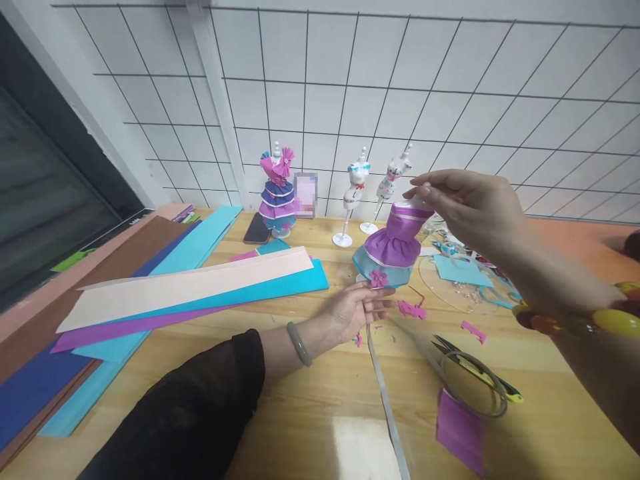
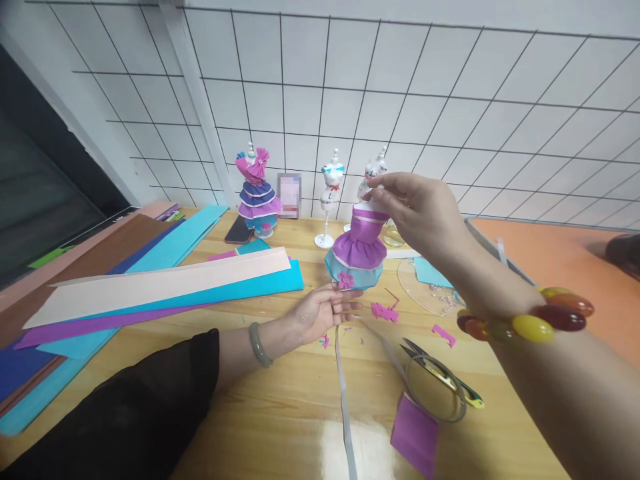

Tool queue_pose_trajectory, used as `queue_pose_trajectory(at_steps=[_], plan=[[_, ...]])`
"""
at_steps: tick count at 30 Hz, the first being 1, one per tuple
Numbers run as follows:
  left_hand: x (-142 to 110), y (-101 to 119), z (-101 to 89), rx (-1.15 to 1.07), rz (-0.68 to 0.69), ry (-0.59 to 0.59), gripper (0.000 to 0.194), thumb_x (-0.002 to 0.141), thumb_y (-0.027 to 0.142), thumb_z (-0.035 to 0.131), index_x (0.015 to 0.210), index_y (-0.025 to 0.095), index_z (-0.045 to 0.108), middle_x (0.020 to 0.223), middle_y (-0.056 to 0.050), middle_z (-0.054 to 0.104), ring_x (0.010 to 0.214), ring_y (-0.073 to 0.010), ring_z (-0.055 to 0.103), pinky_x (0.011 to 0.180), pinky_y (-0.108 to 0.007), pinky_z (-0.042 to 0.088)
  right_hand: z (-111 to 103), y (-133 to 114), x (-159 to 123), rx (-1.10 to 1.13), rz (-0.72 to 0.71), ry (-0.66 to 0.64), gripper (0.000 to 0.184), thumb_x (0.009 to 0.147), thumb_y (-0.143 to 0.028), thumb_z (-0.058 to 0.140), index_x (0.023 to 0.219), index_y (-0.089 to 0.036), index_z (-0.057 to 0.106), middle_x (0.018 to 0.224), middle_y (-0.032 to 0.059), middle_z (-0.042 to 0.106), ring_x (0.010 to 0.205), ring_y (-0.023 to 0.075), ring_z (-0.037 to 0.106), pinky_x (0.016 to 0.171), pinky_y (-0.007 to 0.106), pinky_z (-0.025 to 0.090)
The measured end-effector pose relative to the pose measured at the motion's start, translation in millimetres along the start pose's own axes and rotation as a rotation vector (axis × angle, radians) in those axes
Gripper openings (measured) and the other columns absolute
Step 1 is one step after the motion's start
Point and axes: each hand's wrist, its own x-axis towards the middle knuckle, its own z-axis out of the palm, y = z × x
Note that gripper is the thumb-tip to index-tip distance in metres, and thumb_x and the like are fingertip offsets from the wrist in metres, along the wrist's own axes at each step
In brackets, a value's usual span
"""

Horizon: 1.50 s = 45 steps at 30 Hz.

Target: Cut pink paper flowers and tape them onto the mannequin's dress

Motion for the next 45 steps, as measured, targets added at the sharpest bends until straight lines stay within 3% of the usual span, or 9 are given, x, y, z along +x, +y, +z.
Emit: queue_pose_trajectory(at_steps=[18,24,33,38,45], plan=[[-5.2,8.3,15.5,0.006,0.101,0.072,0.024,0.068,0.015,0.069,0.087,0.015,0.055,0.092,-0.006,0.063,0.081,-0.0158,0.063,0.072,-0.028,0.043,2.5,-13.6,4.8,-0.121,0.048,0.195,0.017,0.078,-0.028,0.063,0.087,-0.019,0.074,0.075,0.0046,0.072,0.066,0.0169,0.065,0.058,0.031,0.053],[-6.9,9.3,17.9,0.02,0.113,0.088,0.025,0.065,0.018,0.073,0.08,0.014,0.054,0.085,-0.006,0.063,0.08,-0.016,0.063,0.071,-0.027,0.044,3.7,-12.1,2.7,-0.112,0.035,0.176,0.017,0.079,-0.03,0.062,0.087,-0.019,0.073,0.081,0.0049,0.072,0.074,0.0177,0.065,0.062,0.032,0.051],[1.1,3.4,3.2,0.066,0.12,0.078,0.03,0.062,0.025,0.077,0.081,0.013,0.058,0.08,-0.003,0.063,0.071,-0.0103,0.059,0.067,-0.024,0.043,8.3,-22.4,1.6,-0.158,0.032,0.17,0.019,0.079,-0.032,0.062,0.088,-0.018,0.073,0.079,0.0055,0.072,0.072,0.0171,0.064,0.059,0.031,0.049],[3.2,1.1,-0.3,0.066,0.128,0.102,0.031,0.059,0.024,0.079,0.08,0.013,0.059,0.081,-0.004,0.062,0.072,-0.0108,0.059,0.068,-0.024,0.043,6.7,-20.4,2.8,-0.186,0.061,0.177,0.02,0.078,-0.031,0.062,0.087,-0.018,0.073,0.078,0.0061,0.071,0.065,0.0161,0.062,0.053,0.03,0.047],[0.6,1.3,1.4,0.093,0.089,0.146,0.024,0.064,0.018,0.075,0.083,0.012,0.062,0.082,-0.005,0.062,0.072,-0.0095,0.057,0.07,-0.025,0.043,6.1,-8.4,6.0,-0.187,0.018,0.169,0.017,0.077,-0.029,0.062,0.086,-0.02,0.073,0.078,0.0054,0.072,0.07,0.019,0.065,0.058,0.033,0.051]])
